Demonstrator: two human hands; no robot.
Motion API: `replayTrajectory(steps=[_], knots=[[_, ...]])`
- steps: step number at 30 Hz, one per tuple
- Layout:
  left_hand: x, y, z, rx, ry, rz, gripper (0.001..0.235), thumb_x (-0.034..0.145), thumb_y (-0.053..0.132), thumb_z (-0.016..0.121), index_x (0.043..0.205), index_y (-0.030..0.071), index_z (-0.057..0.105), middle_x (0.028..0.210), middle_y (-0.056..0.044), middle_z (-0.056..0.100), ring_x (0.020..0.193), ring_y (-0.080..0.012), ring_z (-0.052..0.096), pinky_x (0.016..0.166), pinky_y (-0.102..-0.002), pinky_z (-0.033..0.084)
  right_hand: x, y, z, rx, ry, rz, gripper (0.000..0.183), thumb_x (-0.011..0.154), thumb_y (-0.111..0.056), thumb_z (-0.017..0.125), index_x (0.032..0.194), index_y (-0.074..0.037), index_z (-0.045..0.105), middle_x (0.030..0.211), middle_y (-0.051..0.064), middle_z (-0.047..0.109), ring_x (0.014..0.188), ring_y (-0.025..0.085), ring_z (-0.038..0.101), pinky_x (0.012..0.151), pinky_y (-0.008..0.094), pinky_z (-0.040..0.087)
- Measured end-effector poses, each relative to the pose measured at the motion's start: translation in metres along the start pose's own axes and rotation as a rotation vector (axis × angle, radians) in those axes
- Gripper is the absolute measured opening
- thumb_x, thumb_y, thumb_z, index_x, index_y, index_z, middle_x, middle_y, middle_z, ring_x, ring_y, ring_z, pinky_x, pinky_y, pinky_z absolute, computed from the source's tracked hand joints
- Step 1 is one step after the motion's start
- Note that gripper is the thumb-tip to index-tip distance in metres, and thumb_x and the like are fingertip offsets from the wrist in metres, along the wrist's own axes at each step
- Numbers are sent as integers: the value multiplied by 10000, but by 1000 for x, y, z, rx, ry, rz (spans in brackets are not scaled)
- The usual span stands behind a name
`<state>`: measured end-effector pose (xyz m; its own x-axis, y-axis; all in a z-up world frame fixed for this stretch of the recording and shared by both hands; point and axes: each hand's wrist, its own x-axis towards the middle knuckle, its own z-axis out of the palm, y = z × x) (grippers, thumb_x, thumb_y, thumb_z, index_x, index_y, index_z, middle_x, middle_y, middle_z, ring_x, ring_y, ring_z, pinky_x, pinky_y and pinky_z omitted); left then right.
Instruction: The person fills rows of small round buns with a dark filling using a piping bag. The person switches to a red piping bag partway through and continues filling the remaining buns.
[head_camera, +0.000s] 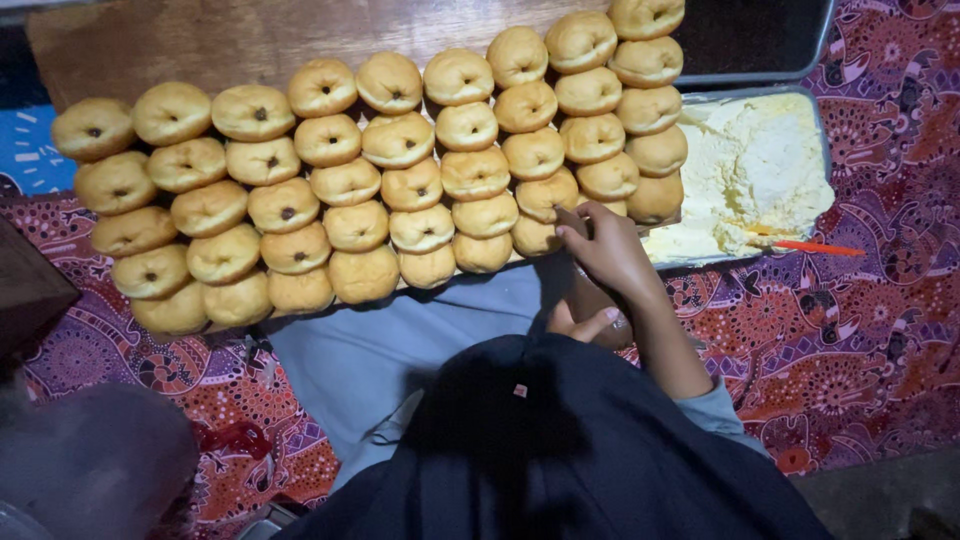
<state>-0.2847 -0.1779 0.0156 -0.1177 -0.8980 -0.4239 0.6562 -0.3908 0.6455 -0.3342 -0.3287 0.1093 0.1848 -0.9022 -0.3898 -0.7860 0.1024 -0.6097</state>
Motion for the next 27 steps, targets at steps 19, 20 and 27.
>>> replayTrajectory(steps=[19, 20, 27], knots=[[9, -13, -12, -38, 17, -60, 697, 846, 179, 780, 1451, -7, 489, 1340, -117, 643, 1243, -223, 614, 1080, -381, 467, 5, -9, 9, -143, 81, -46, 332, 898, -243, 726, 904, 87, 695, 845, 317, 684, 841, 472, 686, 780, 511, 536], [10, -14, -13, -23, 22, -65, 686, 845, 180, 780, 1441, -14, 503, 1326, -122, 654, 1227, -229, 625, 1071, -386, 474, 4, -9, 9, -149, 80, -46, 330, 901, -240, 724, 906, 88, 694, 845, 321, 681, 843, 475, 684, 784, 514, 535], [9, -7, -12, -27, 13, -62, 646, 838, 171, 790, 1404, -2, 532, 1293, -105, 670, 1204, -220, 634, 1053, -380, 481, 5, -8, 10, -151, 89, -53, 320, 891, -230, 725, 909, 88, 695, 840, 324, 676, 842, 479, 682, 786, 521, 537]])
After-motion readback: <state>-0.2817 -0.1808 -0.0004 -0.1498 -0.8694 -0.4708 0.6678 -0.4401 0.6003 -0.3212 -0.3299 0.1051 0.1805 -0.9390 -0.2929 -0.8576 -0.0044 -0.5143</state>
